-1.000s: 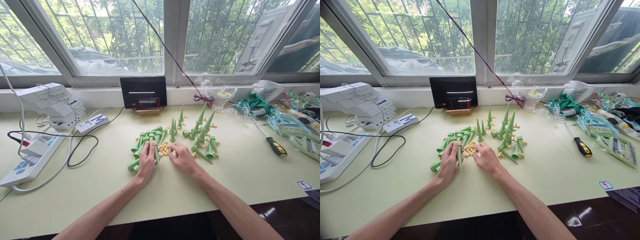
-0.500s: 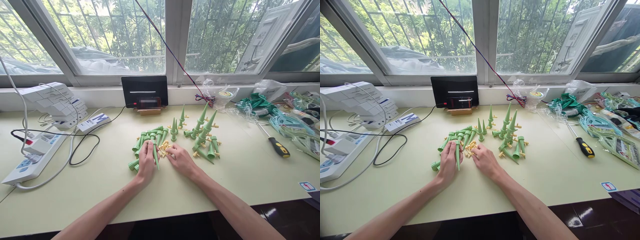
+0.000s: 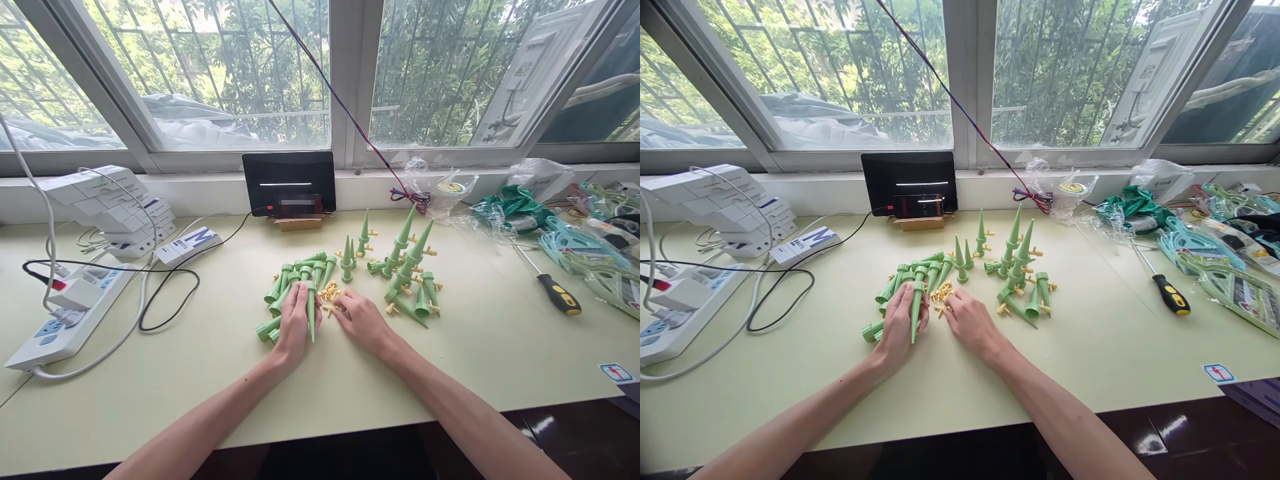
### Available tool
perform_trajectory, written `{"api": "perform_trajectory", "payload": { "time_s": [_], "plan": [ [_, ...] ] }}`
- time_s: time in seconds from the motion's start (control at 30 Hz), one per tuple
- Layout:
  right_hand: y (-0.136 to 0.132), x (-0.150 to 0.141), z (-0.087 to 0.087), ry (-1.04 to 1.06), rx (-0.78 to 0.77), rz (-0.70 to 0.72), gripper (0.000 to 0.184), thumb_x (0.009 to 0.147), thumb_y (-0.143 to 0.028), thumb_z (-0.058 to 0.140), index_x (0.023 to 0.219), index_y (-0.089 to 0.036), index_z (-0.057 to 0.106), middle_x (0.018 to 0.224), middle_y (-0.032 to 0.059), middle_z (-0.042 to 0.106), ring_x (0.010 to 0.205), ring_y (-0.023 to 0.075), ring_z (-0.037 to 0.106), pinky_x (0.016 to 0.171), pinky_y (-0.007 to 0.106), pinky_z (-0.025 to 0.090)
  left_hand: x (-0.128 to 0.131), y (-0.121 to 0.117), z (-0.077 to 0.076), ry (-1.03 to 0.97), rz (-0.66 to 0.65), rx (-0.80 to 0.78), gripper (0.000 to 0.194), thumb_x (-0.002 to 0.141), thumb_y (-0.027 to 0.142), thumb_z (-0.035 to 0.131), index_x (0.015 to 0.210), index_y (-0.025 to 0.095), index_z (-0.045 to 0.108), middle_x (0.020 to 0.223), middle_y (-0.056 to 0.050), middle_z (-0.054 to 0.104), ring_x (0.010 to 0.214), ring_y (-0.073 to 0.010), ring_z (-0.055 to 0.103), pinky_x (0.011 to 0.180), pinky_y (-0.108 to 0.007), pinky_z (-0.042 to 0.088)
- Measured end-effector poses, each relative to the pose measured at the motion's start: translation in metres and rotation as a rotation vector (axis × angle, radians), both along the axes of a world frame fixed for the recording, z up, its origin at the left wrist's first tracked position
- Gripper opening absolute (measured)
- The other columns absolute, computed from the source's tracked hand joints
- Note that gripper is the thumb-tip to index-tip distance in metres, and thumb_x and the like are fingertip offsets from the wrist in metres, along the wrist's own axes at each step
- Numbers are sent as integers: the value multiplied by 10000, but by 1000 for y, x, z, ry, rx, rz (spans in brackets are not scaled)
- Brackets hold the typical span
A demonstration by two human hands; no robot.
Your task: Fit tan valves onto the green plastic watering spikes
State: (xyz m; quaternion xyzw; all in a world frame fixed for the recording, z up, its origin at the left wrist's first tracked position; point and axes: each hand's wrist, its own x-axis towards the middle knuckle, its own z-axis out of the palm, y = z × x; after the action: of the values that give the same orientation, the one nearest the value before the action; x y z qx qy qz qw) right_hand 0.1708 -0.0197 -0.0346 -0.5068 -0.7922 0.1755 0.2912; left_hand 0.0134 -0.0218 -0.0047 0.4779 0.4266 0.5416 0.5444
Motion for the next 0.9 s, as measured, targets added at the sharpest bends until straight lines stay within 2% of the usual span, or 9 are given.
{"api": "perform_trajectory", "payload": {
  "time_s": [0.33, 0.53, 0.7, 0.9],
  "plan": [
    [-1, -1, 4, 29, -7, 4, 86, 950, -150, 533, 937, -179, 613, 956, 55, 583, 735, 160, 579, 658, 273, 458, -1, 1, 2, 40, -42, -34, 338, 941, 503, 483, 798, 197, 474, 712, 24, 554, 416, -58, 428, 392, -217, 337],
    [0, 1, 6, 172, 8, -14, 111, 970, -191, 503, 947, -187, 612, 934, 52, 571, 736, 168, 590, 704, 305, 492, -1, 0, 4, 52, -50, -5, 339, 945, 506, 476, 803, 199, 481, 676, 40, 530, 415, -57, 429, 393, -204, 334],
    [1, 3, 7, 328, 73, -63, 177, 1004, -256, 438, 964, -190, 597, 928, 58, 556, 636, 145, 539, 624, 295, 475, -2, 0, 3, 51, -66, 12, 320, 934, 504, 493, 822, 204, 483, 649, 45, 522, 426, -65, 437, 412, -205, 364],
    [-1, 2, 14, 369, 103, -71, 187, 1018, -273, 398, 938, -195, 548, 905, 58, 559, 692, 162, 531, 634, 289, 454, -1, 0, 3, 27, -117, 32, 282, 943, 486, 485, 972, 208, 529, 707, 30, 556, 431, -66, 442, 422, -217, 378]
  ]
}}
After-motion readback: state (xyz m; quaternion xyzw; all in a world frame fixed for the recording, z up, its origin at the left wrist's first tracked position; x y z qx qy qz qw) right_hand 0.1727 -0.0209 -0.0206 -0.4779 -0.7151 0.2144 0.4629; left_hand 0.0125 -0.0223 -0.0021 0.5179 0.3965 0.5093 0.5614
